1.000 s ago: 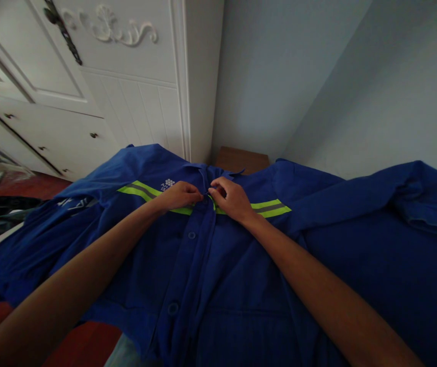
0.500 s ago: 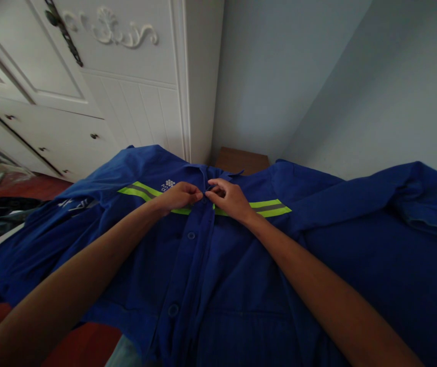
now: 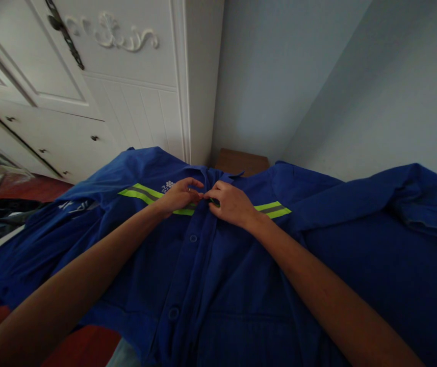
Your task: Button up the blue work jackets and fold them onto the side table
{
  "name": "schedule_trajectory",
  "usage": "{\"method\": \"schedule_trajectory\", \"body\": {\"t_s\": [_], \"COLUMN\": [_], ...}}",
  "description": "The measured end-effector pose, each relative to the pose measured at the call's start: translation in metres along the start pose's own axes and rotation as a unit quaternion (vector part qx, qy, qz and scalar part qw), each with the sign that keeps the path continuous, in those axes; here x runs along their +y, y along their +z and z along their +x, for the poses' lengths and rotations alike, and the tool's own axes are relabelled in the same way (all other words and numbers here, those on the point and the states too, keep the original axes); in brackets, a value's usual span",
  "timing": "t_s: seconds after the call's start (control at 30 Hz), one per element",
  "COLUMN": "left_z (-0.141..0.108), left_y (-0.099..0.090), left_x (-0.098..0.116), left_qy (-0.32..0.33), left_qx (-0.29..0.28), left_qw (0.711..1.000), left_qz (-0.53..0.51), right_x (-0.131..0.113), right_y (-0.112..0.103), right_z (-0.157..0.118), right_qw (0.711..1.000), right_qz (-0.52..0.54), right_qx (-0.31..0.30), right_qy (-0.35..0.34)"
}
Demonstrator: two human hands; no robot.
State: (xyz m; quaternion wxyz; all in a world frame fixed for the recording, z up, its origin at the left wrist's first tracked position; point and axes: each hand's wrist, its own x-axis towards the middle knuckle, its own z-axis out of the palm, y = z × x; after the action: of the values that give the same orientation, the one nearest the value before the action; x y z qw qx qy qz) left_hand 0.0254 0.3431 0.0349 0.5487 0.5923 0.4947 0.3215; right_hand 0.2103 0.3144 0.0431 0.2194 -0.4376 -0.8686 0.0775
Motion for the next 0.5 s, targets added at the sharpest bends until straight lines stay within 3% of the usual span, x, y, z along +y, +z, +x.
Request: {"method": "schedule_trajectory", "body": {"t_s": [0.07,0.13,0.2,0.27,0.33,0.43,0.5], "left_z": [0.001,0.003,0.004,0.005,0.006,0.008,0.008], "left_y": [0.0,-0.001,-0.003,-0.004,-0.004,-0.005,-0.005], "left_x": [0.001,0.002,0.0,-0.004,-0.01,-0.017,-0.018], "left_qy": [0.001,0.021,0.083,0.173,0.24,0.261,0.244], "left_qx": [0.002,0.013,0.03,0.039,0.03,0.025,0.038], "left_qw": [1.0,0.999,0.994,0.971,0.931,0.89,0.897], "left_qz": [0.007,0.022,0.067,0.158,0.272,0.373,0.366], "right_x": [-0.002,-0.001,0.006,0.015,0.024,0.032,0.034], "right_y": [-0.003,-0.003,0.0,0.005,0.009,0.013,0.014], "right_z": [0.0,0.0,0.0,-0.001,-0.001,0.0,0.0], "right_qw": [1.0,0.999,0.99,0.977,0.959,0.917,0.892], "right_qz": [-0.011,0.043,0.123,0.186,0.249,0.37,0.427], "right_qx": [-0.008,-0.018,-0.021,-0.02,-0.029,-0.051,-0.047], "right_qy": [0.002,0.018,0.059,0.106,0.132,0.141,0.138]}}
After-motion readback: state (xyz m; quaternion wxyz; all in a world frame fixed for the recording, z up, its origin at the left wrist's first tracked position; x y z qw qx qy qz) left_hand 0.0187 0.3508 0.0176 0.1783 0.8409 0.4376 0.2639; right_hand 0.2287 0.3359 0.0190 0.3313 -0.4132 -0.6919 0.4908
